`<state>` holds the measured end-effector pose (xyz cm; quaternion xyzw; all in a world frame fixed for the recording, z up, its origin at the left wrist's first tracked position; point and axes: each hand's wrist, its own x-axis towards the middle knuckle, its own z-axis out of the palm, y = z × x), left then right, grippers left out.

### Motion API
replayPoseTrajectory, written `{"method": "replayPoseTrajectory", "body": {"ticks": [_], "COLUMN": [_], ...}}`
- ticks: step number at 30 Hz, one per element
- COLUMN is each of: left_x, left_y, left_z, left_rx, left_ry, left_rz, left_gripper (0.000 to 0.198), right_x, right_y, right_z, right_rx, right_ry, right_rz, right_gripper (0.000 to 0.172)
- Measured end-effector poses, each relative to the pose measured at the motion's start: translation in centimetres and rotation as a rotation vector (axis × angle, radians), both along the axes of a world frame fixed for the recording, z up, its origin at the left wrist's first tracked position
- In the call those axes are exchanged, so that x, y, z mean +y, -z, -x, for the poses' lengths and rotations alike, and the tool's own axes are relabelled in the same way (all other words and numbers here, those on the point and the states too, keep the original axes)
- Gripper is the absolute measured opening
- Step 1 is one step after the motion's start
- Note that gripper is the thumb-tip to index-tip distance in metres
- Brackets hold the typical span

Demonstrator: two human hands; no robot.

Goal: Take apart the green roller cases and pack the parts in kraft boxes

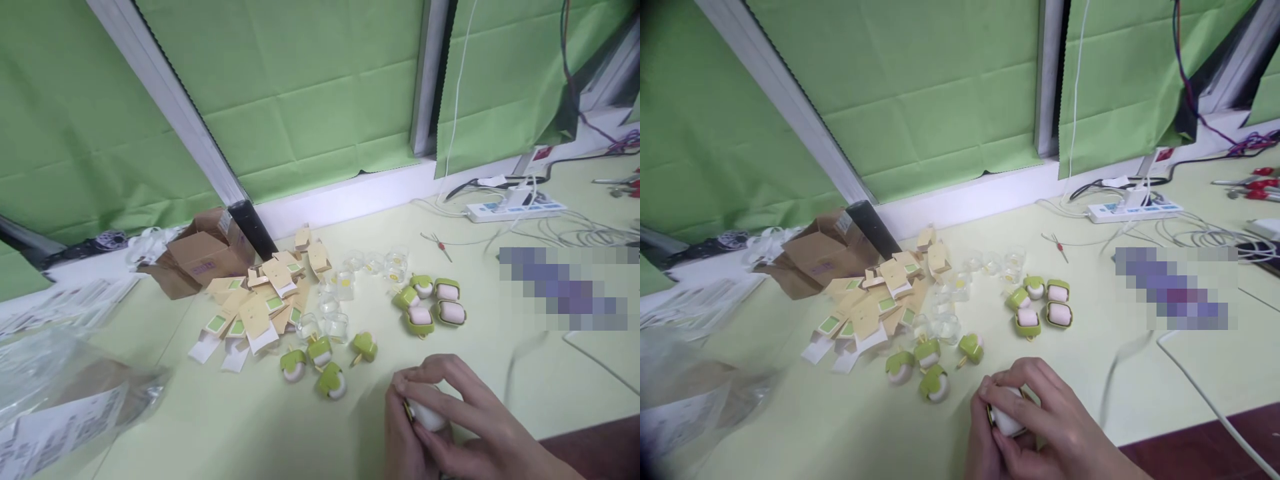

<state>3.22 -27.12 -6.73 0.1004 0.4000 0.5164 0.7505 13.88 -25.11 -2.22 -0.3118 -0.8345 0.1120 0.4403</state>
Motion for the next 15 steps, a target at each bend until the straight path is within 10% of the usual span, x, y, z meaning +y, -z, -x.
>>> {"method": "replayPoseTrajectory", "body": {"ticks": [15], "left_x": [-0.9], "left_y": [0.4], "left_z": [0.8], "left_rx": [0.187], "left_ry": [-0.05], "left_rz": [-0.099], "left_gripper": [0.022], "right_x": [-0.9], "right_y": [-1.1], "right_z": [0.3], "right_rx": [-0.012], "right_ry": [-0.02], "right_rz": [0.11], "right_gripper": [0.061]}}
